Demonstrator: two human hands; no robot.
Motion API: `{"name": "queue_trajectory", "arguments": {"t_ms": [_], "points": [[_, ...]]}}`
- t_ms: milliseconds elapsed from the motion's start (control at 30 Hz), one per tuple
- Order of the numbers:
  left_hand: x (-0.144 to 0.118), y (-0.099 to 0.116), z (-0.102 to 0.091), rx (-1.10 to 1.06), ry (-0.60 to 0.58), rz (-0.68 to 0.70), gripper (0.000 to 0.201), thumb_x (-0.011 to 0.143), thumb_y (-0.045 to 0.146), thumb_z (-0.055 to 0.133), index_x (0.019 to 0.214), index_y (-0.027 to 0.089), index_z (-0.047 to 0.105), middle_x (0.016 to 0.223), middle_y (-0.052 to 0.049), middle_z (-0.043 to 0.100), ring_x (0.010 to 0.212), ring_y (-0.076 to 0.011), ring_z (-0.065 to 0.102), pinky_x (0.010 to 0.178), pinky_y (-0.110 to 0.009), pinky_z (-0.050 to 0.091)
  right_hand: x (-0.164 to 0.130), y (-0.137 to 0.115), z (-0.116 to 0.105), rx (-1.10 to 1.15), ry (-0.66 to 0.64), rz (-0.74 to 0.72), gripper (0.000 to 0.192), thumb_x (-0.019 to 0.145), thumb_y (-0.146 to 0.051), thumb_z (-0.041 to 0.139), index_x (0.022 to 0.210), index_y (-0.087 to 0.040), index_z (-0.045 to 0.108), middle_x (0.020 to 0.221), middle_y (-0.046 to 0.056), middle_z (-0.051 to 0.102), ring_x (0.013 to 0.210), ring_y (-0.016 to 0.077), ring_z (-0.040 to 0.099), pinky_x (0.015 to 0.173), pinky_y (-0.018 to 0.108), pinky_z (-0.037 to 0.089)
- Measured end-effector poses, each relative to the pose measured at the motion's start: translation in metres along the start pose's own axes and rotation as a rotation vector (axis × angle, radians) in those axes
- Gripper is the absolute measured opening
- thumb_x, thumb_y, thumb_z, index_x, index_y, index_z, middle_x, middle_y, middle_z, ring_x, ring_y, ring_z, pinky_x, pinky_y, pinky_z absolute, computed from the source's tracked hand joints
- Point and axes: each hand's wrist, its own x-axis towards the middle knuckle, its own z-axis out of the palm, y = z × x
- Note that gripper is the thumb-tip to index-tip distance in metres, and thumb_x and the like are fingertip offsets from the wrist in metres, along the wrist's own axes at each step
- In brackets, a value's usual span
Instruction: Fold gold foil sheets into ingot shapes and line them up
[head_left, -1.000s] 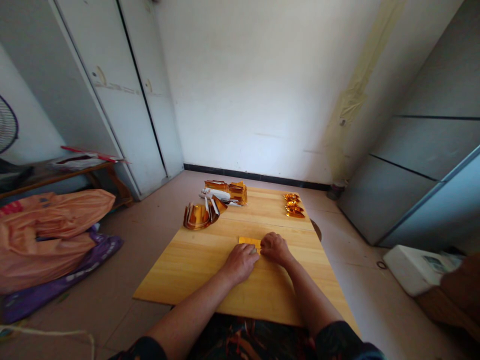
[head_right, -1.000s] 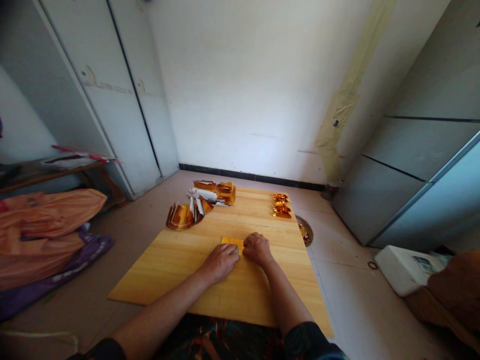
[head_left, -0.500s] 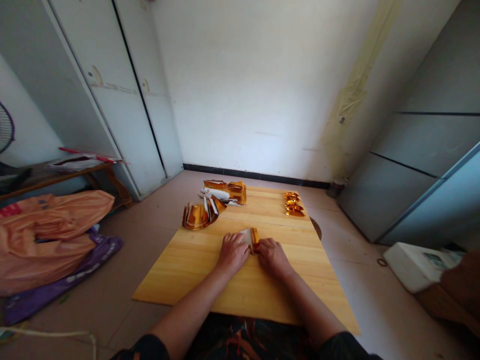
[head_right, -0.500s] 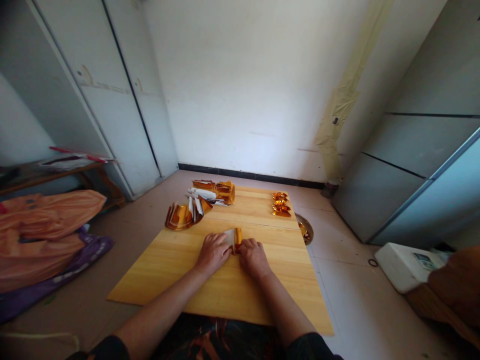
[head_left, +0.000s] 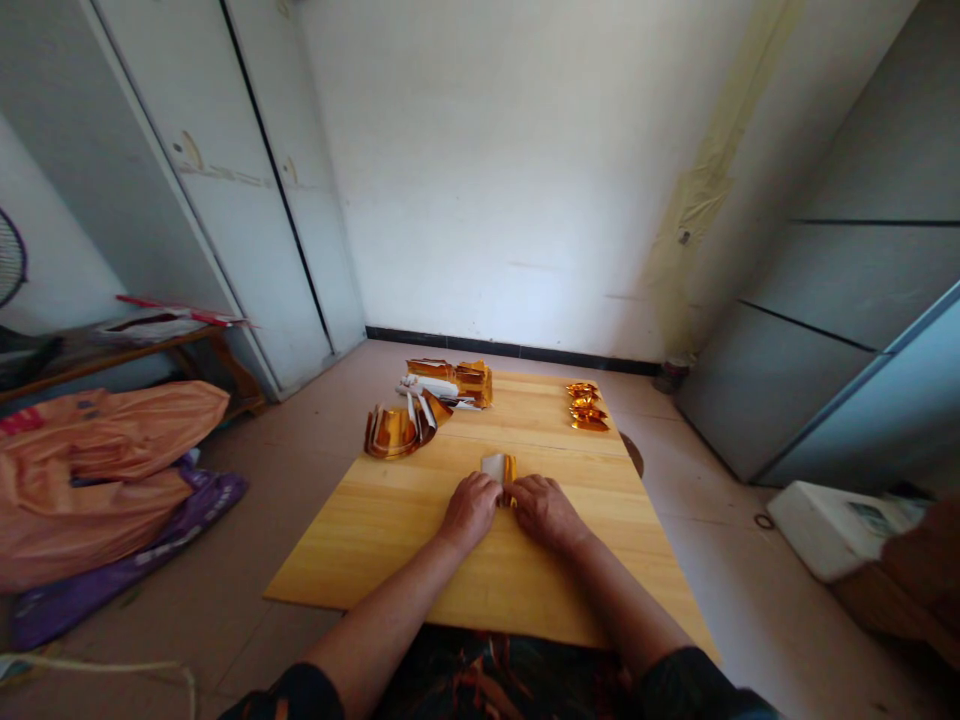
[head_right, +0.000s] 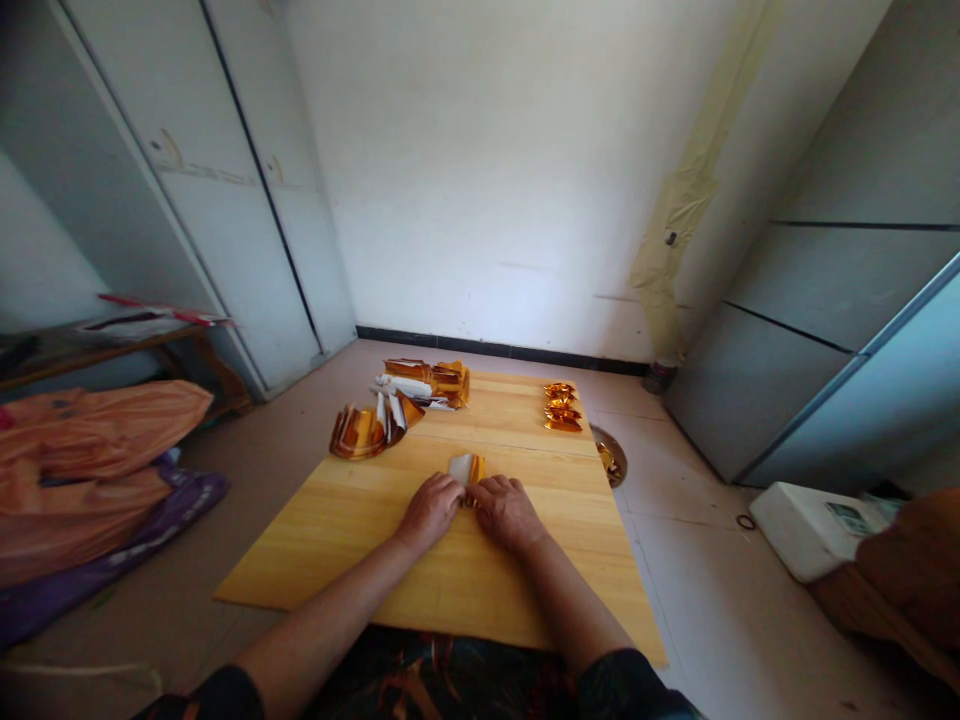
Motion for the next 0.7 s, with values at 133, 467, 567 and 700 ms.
{"name": "queue_trajectory", "arguments": {"t_ms": [133, 467, 567, 700], "points": [[-0.002, -0.002, 0.000, -0.024, 0.040, -0.012, 0.020, 0.082, 0.005, 0.045, 0.085, 0.019, 0.060, 0.080, -0.003, 0.060, 0.080, -0.0173, 0.051, 0.073, -0.028, 0.041, 0.001, 0.001, 0.000, -0.015, -0.043, 0.004, 0.030, 0.089, -0.024, 0.046, 0.115, -0.029, 0.061, 0.112, 0.006, 0.062, 0.106, 0.0205, 0.050, 0.089, 0.033, 0.035], [-0.016, 0.006, -0.016, 0.087, -0.049, 0.075, 0.022, 0.089, 0.018, 0.044, 0.096, 0.023, 0.065, 0.086, -0.004, 0.063, 0.085, -0.0193, 0.055, 0.077, -0.034, 0.037, 0.001, 0.002, 0.000, -0.017, -0.053, 0.011, 0.029, 0.087, -0.024, 0.050, 0.112, -0.032, 0.064, 0.107, 0.005, 0.063, 0.102, 0.0212, 0.050, 0.084, 0.033, 0.035], [-0.021, 0.004, -0.023, 0.057, -0.059, 0.095, 0.023, 0.087, 0.018, 0.048, 0.102, 0.027, 0.064, 0.091, -0.003, 0.065, 0.090, -0.0187, 0.056, 0.084, -0.037, 0.034, 0.001, -0.001, 0.001, -0.019, -0.028, 0.002, 0.024, 0.086, -0.023, 0.052, 0.103, -0.029, 0.067, 0.098, 0.005, 0.065, 0.094, 0.0198, 0.053, 0.080, 0.030, 0.036], [-0.022, -0.005, -0.027, 0.011, -0.073, 0.086, 0.019, 0.084, 0.019, 0.053, 0.095, 0.028, 0.067, 0.097, -0.001, 0.066, 0.096, -0.0189, 0.056, 0.089, -0.039, 0.031, 0.003, -0.001, 0.009, 0.003, 0.039, -0.035, 0.014, 0.083, -0.022, 0.055, 0.088, -0.024, 0.068, 0.090, 0.003, 0.066, 0.087, 0.0170, 0.055, 0.075, 0.027, 0.037]]}}
